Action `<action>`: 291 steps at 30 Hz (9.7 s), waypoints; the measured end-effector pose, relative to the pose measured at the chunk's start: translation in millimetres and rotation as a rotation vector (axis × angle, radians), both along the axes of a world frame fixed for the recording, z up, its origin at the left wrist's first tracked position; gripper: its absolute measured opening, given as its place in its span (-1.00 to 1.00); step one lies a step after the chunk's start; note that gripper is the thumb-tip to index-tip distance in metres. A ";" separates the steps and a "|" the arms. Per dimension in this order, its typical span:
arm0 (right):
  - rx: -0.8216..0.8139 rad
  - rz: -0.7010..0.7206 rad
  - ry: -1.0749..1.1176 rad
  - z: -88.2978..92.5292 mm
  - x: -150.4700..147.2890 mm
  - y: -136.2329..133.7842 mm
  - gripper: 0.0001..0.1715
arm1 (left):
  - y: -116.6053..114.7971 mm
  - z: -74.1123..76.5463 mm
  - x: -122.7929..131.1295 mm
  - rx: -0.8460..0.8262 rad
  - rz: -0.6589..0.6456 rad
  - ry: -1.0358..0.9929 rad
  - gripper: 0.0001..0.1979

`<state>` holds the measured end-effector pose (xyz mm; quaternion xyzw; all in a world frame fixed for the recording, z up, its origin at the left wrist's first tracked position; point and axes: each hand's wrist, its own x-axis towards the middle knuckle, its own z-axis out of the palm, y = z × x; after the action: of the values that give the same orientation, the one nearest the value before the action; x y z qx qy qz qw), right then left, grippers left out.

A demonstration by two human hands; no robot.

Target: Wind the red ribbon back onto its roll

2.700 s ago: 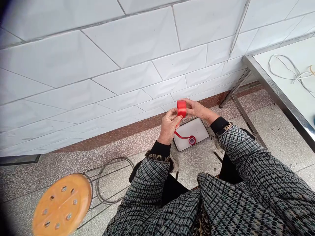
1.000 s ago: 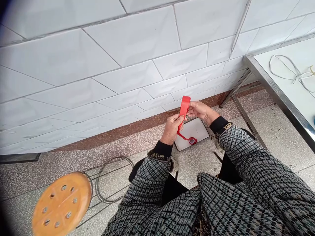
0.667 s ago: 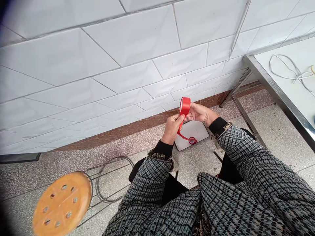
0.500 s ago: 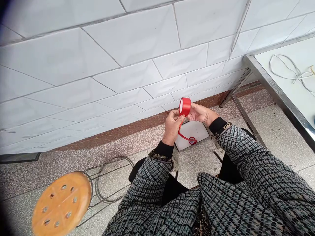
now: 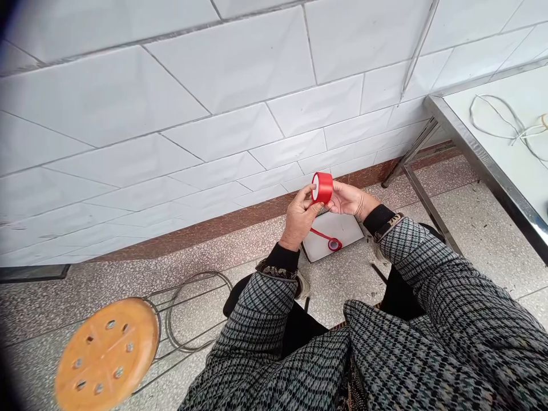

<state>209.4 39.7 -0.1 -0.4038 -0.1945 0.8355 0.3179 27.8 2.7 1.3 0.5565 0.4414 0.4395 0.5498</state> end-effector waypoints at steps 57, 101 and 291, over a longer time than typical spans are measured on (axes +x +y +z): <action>1.100 0.355 -1.803 11.1 23.9 0.2 -0.40 | 0.9 15.5 -30.1 -0.330 -0.088 -0.237 -0.43; 1.095 -0.143 -1.205 -6.9 48.2 4.0 -0.49 | -21.6 10.3 -13.0 -0.231 -0.208 -0.338 -0.42; 0.677 -0.258 -0.592 10.1 29.1 -5.2 -0.67 | -2.5 -8.8 -8.1 0.061 -0.020 -0.173 -0.67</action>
<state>238.5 34.5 9.9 -0.5193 -0.4867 0.5273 0.4641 19.7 0.2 -7.5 0.5376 0.3730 0.4935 0.5730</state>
